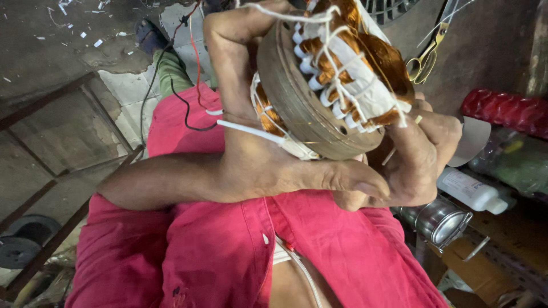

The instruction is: The person repairs an electric motor stator by hand, using a wooden stick to push copper wires into slots and a knife to trim excess wire. They also use scissors to cut a red wire and manipulate white plastic spacers.

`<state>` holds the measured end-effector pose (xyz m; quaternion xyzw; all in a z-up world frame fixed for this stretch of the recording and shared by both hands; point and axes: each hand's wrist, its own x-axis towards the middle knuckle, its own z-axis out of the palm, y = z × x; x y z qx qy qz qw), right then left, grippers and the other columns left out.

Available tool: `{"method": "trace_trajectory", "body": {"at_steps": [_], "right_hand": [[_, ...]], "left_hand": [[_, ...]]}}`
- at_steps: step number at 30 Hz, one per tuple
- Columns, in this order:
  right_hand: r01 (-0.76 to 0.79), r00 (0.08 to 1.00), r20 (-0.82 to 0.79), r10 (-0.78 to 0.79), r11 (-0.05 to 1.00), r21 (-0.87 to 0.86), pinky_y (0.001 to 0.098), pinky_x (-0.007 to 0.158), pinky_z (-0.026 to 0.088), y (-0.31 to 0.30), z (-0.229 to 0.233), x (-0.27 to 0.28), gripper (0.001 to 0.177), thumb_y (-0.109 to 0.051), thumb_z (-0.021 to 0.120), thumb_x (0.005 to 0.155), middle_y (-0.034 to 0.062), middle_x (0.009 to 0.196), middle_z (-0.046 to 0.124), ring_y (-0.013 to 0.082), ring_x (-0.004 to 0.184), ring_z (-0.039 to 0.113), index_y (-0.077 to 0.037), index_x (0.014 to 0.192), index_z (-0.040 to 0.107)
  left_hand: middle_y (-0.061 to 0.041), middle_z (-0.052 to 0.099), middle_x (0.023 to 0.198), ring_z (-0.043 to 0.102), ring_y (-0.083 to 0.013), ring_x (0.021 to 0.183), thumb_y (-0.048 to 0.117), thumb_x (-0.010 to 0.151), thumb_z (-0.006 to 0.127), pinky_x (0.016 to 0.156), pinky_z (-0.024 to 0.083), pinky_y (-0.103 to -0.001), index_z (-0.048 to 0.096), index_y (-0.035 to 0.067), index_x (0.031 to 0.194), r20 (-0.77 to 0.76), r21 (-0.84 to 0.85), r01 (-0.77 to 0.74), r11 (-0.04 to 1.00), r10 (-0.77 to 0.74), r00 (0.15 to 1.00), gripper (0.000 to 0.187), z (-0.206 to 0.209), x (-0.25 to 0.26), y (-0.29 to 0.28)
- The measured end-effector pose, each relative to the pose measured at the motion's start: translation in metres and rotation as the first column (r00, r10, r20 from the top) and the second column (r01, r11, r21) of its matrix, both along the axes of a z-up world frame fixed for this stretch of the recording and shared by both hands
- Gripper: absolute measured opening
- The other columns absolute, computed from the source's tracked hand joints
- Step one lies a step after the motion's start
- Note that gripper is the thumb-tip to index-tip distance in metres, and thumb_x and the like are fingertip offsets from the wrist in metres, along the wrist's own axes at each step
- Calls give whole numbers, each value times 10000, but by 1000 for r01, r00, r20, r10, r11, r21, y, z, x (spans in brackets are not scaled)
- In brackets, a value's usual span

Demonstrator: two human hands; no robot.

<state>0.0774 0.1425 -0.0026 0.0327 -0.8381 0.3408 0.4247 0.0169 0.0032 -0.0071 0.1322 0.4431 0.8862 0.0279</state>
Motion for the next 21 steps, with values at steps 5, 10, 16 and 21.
{"method": "trace_trajectory", "body": {"at_steps": [5,10,16,21], "right_hand": [[-18,999,27,18,1000,10,344,693,515,3,0,5,593,-488,656,930,129,958,530,201,808,540,40,1201,665],[-49,998,49,49,999,17,340,691,504,6,-2,5,590,-485,654,940,134,977,542,206,817,543,29,1228,657],[-85,991,108,82,996,22,335,689,491,8,2,8,587,-483,652,951,140,1000,555,211,827,548,16,1261,646],[3,984,178,-7,1000,24,321,679,452,-2,6,11,585,-485,657,938,136,1014,592,205,834,551,3,1260,667]], "left_hand": [[-25,437,1363,603,-143,1142,320,677,1011,993,569,-284,267,174,1474,-47,66,34,997,-31,998,1101,4,-4,-1],[-68,405,1360,549,-237,1164,370,778,981,1010,525,-295,236,168,1445,-79,-59,-38,998,33,996,1020,8,-9,-2],[-71,428,1271,490,-148,1099,373,617,1043,983,453,-317,287,130,1395,-119,-167,-181,969,163,979,1111,8,-9,1],[-23,348,1381,436,-92,1200,397,564,1067,1036,421,-262,313,184,1501,-100,-205,-188,961,171,980,1221,7,-4,-6]]}}
